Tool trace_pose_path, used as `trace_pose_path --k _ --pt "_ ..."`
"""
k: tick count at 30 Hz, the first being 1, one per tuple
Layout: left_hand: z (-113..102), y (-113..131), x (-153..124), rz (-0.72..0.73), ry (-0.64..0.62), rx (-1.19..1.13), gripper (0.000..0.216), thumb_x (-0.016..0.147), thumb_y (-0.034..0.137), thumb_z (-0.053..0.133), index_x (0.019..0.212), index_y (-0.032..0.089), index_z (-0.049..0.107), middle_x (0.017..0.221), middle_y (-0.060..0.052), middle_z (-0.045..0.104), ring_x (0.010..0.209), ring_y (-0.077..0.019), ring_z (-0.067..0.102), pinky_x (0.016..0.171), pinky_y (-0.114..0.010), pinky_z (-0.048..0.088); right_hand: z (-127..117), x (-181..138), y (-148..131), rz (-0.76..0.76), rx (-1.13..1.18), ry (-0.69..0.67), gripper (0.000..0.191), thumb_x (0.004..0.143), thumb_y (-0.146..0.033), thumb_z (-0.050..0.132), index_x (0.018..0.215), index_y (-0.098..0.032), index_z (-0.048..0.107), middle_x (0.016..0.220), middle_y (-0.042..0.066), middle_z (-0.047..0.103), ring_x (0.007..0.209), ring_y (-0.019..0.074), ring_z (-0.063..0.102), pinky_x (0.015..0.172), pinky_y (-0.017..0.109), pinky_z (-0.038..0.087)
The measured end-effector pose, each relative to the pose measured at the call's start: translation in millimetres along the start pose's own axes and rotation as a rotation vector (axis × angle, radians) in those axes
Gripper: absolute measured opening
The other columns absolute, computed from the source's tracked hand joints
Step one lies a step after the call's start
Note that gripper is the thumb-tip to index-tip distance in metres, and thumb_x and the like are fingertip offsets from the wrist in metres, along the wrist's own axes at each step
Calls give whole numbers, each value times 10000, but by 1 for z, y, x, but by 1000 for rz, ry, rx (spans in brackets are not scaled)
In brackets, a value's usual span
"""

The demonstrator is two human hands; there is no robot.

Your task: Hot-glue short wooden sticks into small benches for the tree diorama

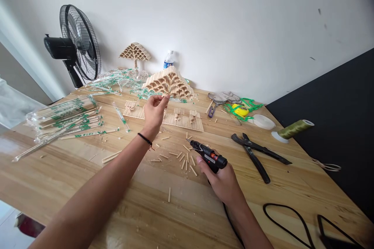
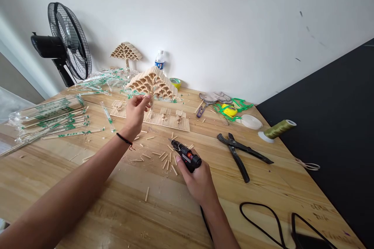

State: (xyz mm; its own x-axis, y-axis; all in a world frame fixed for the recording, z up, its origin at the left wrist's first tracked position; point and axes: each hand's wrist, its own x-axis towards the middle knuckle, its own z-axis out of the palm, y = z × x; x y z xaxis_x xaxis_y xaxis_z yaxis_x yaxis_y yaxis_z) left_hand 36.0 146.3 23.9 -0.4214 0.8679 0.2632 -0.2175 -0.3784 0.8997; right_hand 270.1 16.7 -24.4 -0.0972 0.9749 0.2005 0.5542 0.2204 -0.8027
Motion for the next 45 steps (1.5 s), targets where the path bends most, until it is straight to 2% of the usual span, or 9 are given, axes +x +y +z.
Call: trace_pose_path --k 5,12,19,27,36,41,45 --pt "-3 2 2 -98 -96 -55 265 826 378 837 741 208 652 698 -13 600 642 -133 554 609 -292 404 1 -1 4 -11 -9 8 367 948 -556 610 798 -221 613 637 -17 583 609 192 540 609 311 451" --pt "-9 6 6 -181 -207 -156 261 722 324 864 764 212 632 678 -12 609 624 -128 553 571 -270 401 0 0 -1 -10 -5 6 364 936 -553 610 791 -219 614 647 -14 587 610 191 540 597 306 441" --pt "-15 6 11 -227 -281 -229 212 731 313 815 753 208 632 705 -27 588 599 -125 523 581 -289 457 0 1 -1 -17 -9 -4 352 944 -540 610 799 -219 610 653 -18 582 611 187 539 601 306 441" --pt "-23 2 12 -248 -299 -253 120 739 270 759 746 208 656 700 -48 616 583 -145 551 563 -311 514 -1 0 1 -21 -21 -1 360 943 -544 602 795 -216 618 645 -17 585 607 191 551 592 308 447" --pt "-34 -8 21 -227 -294 -232 174 722 329 771 702 222 636 678 -52 615 598 -174 576 571 -332 527 -1 0 6 1 -8 -2 349 940 -530 630 798 -211 636 642 -19 578 609 191 547 595 304 443" --pt "-36 -9 19 -249 -416 -207 215 733 314 794 671 210 616 686 -30 595 596 -144 564 570 -299 483 0 1 6 35 66 59 342 936 -531 647 844 -202 661 691 -6 603 664 203 576 648 315 464" --pt "-37 -9 15 -305 -550 -152 217 723 300 811 679 186 632 636 -2 578 549 -111 532 525 -258 401 1 0 7 49 121 55 321 939 -511 664 845 -205 654 708 -4 597 675 196 556 658 321 447"
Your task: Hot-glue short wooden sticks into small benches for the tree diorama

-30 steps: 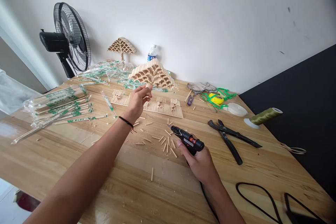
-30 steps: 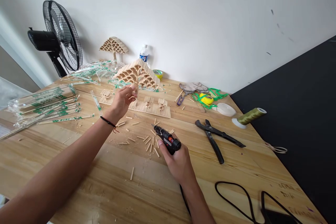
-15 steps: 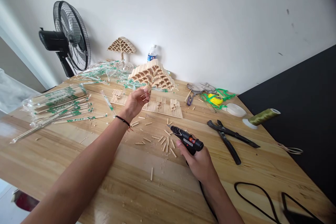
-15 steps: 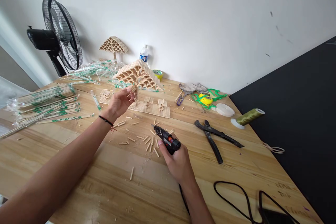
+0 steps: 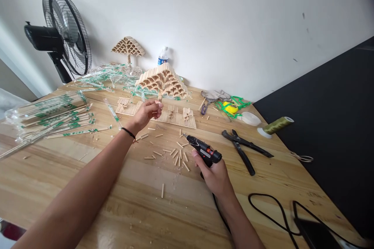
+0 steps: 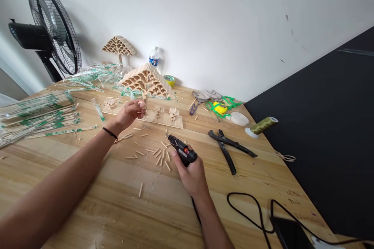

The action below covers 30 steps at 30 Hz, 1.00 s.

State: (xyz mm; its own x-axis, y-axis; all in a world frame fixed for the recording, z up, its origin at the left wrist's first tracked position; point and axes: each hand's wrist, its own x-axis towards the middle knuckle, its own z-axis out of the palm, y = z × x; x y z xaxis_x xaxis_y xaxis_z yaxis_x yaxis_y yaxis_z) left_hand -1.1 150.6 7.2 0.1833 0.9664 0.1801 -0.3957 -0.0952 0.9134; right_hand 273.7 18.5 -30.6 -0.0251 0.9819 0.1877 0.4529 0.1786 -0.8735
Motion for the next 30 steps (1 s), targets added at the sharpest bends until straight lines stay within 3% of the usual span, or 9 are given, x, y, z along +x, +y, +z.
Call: trace_pose_path --k 3,7,12,17,30 --pt "-1 -1 -2 -86 -92 36 240 726 328 821 703 165 646 647 -12 626 560 -118 572 544 -257 419 0 -1 0 34 122 -34 332 937 -495 682 777 -207 644 712 8 590 703 201 557 685 334 444" --pt "3 -6 -4 -194 -224 79 254 715 270 859 886 129 737 749 -51 721 669 -157 670 643 -281 481 0 -1 -4 104 511 -90 269 909 -454 740 809 -212 679 758 23 607 718 200 539 669 342 447" --pt "17 -18 -6 -255 -358 99 331 700 175 877 1020 145 798 912 -82 779 842 -196 708 798 -337 503 -1 -1 -11 144 770 -50 206 848 -392 813 813 -218 707 796 28 609 709 185 509 650 342 437" --pt "29 -18 -7 -248 -443 136 375 686 143 895 1049 194 814 954 -43 776 880 -187 673 877 -355 468 -1 -1 -8 161 768 -31 238 822 -402 841 779 -211 705 769 29 584 739 195 509 661 347 436" --pt "38 -16 -8 -205 -571 142 349 672 113 905 980 181 757 792 37 619 752 -121 565 763 -289 414 0 -2 -6 122 583 5 342 831 -478 806 713 -221 614 689 21 566 702 211 534 661 375 435"
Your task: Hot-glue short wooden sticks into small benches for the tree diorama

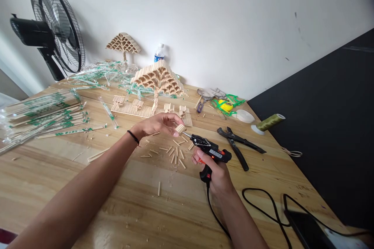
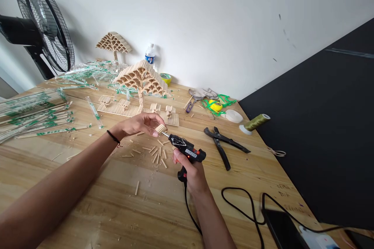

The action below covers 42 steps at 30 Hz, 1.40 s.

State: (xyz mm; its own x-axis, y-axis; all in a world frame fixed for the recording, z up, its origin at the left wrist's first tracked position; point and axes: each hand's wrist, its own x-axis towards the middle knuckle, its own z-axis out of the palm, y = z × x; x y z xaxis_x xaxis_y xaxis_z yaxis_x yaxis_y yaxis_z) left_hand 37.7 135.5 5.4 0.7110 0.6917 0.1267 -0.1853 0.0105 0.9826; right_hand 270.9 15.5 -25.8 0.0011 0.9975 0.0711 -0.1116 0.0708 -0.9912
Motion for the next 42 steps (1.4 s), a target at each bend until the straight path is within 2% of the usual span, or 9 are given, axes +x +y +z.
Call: trace_pose_path --k 18,32,42 --pt "4 7 -2 -11 -8 43 357 667 196 952 961 176 752 837 27 600 779 -128 544 764 -291 399 -2 -2 3 49 -35 13 348 812 -471 814 671 -216 624 678 21 593 704 215 541 696 377 435" --pt "6 12 -5 -14 -17 51 339 679 178 933 956 174 738 804 40 581 742 -122 521 763 -305 381 0 -2 0 63 -20 14 370 807 -454 837 624 -218 619 663 13 561 688 201 493 692 379 400" --pt "6 11 -5 -32 -19 71 327 690 180 912 963 183 733 845 28 612 787 -136 544 767 -304 369 1 -1 1 50 -11 1 411 817 -462 842 603 -215 592 639 1 545 660 185 477 658 362 392"
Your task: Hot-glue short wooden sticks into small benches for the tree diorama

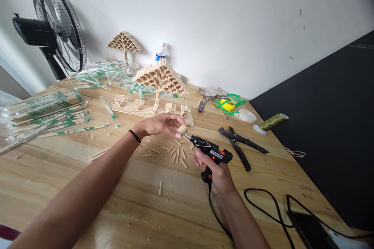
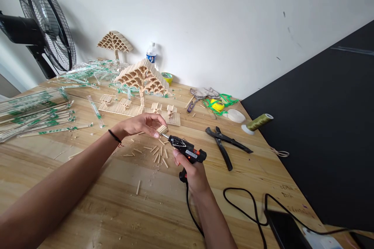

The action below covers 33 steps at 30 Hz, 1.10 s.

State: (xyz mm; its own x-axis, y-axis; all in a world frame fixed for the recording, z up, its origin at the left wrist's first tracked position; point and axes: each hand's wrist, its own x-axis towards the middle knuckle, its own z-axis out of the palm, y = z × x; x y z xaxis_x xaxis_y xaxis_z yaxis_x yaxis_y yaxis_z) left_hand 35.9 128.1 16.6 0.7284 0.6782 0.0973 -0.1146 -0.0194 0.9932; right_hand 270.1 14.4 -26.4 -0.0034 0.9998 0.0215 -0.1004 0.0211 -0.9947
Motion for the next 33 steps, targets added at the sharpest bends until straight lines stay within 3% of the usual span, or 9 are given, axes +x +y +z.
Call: trace_pose_path --k 33 --pt "-3 -5 1 -18 -11 -55 352 680 202 943 964 174 735 848 10 672 811 -148 629 833 -324 434 5 0 -6 43 28 71 448 723 -469 896 576 -217 555 617 -14 498 607 160 449 615 348 371"
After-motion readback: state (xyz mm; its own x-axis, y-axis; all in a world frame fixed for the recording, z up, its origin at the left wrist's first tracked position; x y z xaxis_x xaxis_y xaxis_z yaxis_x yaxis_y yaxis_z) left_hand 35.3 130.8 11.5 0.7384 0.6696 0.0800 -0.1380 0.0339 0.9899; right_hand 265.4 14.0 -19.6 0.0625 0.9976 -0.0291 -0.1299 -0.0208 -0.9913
